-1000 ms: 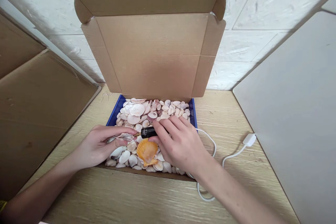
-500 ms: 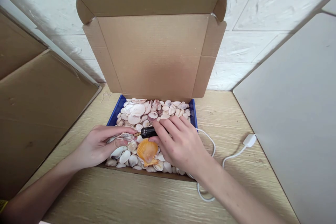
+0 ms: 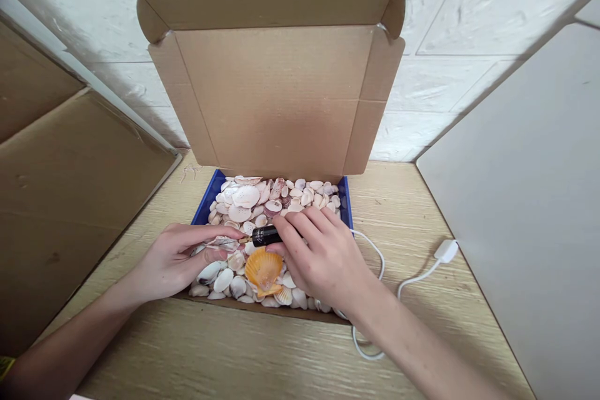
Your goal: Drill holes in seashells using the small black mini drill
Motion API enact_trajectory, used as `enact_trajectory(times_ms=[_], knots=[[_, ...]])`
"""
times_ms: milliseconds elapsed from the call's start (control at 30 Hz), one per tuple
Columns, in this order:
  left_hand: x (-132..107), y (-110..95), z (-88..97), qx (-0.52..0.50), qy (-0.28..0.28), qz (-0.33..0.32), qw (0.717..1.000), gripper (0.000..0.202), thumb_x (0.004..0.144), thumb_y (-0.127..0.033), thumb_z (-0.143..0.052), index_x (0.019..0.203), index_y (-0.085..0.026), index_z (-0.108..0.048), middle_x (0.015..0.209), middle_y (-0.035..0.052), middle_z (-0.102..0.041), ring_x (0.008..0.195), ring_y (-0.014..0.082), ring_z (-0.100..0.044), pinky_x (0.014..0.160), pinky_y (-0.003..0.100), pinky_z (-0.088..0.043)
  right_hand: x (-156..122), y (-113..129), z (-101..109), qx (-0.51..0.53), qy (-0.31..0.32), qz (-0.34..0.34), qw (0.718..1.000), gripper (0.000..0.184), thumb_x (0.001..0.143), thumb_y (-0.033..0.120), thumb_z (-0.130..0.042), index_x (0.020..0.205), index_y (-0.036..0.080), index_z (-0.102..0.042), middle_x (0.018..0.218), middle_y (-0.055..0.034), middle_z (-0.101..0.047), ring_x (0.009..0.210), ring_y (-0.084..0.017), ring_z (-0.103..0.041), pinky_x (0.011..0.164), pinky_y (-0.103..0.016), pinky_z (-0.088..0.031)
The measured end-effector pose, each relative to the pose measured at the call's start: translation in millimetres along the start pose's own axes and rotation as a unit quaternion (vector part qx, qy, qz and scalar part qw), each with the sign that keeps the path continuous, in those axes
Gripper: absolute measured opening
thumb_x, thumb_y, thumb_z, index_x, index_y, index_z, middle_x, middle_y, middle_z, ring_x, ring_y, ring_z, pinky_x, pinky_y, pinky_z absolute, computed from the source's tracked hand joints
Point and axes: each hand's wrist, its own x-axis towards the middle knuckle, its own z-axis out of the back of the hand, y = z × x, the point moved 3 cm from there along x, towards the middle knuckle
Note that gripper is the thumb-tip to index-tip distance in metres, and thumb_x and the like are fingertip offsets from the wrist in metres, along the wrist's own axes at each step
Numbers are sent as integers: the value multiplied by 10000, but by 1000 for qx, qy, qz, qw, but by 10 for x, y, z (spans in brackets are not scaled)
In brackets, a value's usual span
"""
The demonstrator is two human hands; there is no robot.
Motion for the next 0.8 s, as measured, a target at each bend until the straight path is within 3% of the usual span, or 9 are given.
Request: enact_trajectory(times_ms=[233, 433, 800], knots=[[10, 1, -11, 14, 30, 15, 999, 247, 865, -131, -573, 1062, -206, -703, 895, -11, -771, 630, 93, -643, 599, 165, -498, -4, 5, 11, -6, -4, 11, 1000, 257, 897, 227, -560, 1086, 56, -595, 904, -115, -683, 795, -212, -563, 683, -353, -479], [2, -12, 1, 13, 3, 7, 1000, 229, 855, -129, -583, 1032, -192, -714, 889, 0, -771, 518, 67, -556, 516, 155, -449, -4, 1, 8, -6, 1, 1, 1000, 257, 901, 230, -557, 1093, 62, -594, 920, -111, -685, 801, -207, -566, 702, -349, -478], [5, 9, -18, 14, 27, 26, 999, 255, 855, -121, -569, 1052, -199, -710, 879, -4, -770, 579, 82, -606, 554, 160, -469, -14, 4, 1, -8, -4, 9, 1000, 259, 897, 229, -563, 1086, 55, -596, 911, -114, -682, 801, -212, -560, 687, -354, -474]])
